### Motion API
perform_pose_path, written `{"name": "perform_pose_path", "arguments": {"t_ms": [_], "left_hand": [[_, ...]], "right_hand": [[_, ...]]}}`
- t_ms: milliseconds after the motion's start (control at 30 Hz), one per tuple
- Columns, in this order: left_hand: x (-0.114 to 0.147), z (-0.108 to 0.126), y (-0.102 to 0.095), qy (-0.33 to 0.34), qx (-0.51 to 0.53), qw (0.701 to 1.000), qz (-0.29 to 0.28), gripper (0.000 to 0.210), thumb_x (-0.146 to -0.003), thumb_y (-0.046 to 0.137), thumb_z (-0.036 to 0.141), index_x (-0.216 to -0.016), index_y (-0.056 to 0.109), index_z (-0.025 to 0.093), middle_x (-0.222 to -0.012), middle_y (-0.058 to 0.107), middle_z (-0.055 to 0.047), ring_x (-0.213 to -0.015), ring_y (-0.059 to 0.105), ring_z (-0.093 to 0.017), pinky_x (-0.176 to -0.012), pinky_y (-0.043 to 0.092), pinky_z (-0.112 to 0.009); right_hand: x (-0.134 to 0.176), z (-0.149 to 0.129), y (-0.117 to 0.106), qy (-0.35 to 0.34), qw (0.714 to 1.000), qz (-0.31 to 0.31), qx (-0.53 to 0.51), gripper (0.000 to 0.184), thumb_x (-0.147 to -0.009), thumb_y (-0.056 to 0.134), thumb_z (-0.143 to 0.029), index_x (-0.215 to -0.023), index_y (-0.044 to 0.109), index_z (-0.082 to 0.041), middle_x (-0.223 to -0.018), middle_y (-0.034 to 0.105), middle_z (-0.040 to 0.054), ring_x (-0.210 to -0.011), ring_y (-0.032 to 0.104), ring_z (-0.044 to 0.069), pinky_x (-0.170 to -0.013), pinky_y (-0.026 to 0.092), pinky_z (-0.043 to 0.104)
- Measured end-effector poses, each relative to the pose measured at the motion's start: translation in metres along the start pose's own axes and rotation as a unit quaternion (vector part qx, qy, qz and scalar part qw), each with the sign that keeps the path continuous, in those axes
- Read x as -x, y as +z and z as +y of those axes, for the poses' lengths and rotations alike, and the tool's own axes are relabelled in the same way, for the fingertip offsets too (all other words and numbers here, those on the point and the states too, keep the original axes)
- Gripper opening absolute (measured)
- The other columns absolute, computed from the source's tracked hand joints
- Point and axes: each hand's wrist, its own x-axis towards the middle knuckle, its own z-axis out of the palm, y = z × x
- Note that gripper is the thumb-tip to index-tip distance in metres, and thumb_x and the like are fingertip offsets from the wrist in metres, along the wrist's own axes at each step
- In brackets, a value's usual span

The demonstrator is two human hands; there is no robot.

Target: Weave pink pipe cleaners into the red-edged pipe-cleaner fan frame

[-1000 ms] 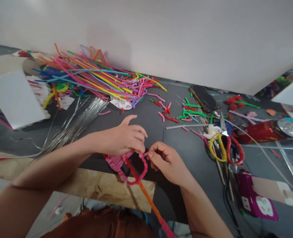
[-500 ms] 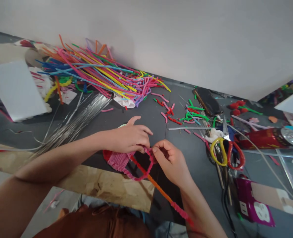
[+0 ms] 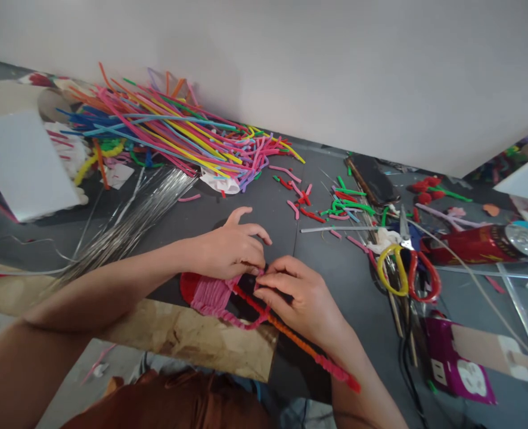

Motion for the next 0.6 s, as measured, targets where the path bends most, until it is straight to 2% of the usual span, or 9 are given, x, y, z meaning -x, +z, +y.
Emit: {"name": "perform_pose_path", "arguments": {"t_ms": [167,300,400,467,533,600], "left_hand": [[0.0,-0.001,0.005,0.008,-0.03,1.0,-0.001,0.02,-0.075,0.051,0.01,-0.066,0.063,0.023,-0.075,0.07,0.003,-0.106,0.052,-0.022,-0.101,-0.003,-0.06],[-0.001,0.003,0.007,0.003,-0.032,0.999,-0.006,0.019,-0.078,0.051,0.013,-0.068,0.064,0.022,-0.077,0.071,0.001,-0.105,0.053,-0.021,-0.101,-0.001,-0.06],[-0.002,0.005,0.005,-0.013,-0.033,0.999,-0.018,0.017,-0.082,0.051,0.018,-0.072,0.064,0.021,-0.082,0.071,-0.002,-0.107,0.053,-0.023,-0.102,0.002,-0.061],[-0.002,0.001,-0.001,-0.021,-0.024,0.999,-0.013,0.012,-0.082,0.054,0.025,-0.086,0.065,0.022,-0.096,0.069,-0.005,-0.112,0.051,-0.024,-0.102,0.004,-0.061],[0.0,-0.007,-0.01,-0.035,-0.008,0.999,0.025,0.035,-0.081,0.057,0.038,-0.112,0.057,0.022,-0.119,0.061,-0.01,-0.12,0.045,-0.027,-0.103,0.009,-0.06],[0.003,-0.017,-0.02,-0.076,0.003,0.992,0.097,0.056,-0.081,0.054,0.047,-0.129,0.043,0.02,-0.135,0.047,-0.015,-0.126,0.039,-0.029,-0.104,0.018,-0.054]], "right_hand": [[0.002,0.004,0.007,0.053,0.999,0.004,-0.012,0.008,-0.08,0.059,-0.02,-0.081,0.067,-0.021,-0.085,0.062,0.0041,-0.077,0.061,0.014,-0.069,0.048,0.024],[0.003,0.003,0.013,0.177,0.983,-0.017,-0.039,0.003,-0.078,0.056,-0.019,-0.081,0.055,-0.021,-0.073,0.061,0.0001,-0.065,0.059,0.013,-0.061,0.046,0.024],[0.002,0.001,0.013,0.25,0.959,-0.03,-0.129,0.011,-0.078,0.057,-0.021,-0.083,0.047,-0.022,-0.067,0.058,-0.0038,-0.059,0.058,0.011,-0.055,0.045,0.022],[0.001,0.001,0.011,0.275,0.938,-0.009,-0.21,0.015,-0.077,0.059,-0.024,-0.083,0.045,-0.022,-0.067,0.056,-0.005,-0.056,0.058,0.011,-0.053,0.045,0.022],[-0.001,0.003,0.007,0.289,0.912,0.039,-0.288,0.021,-0.076,0.062,-0.028,-0.085,0.044,-0.023,-0.067,0.055,-0.0054,-0.054,0.057,0.011,-0.052,0.046,0.022],[-0.003,0.007,0.004,0.284,0.884,0.104,-0.356,0.026,-0.074,0.065,-0.029,-0.088,0.044,-0.023,-0.068,0.058,-0.0049,-0.054,0.057,0.01,-0.053,0.047,0.024]]}}
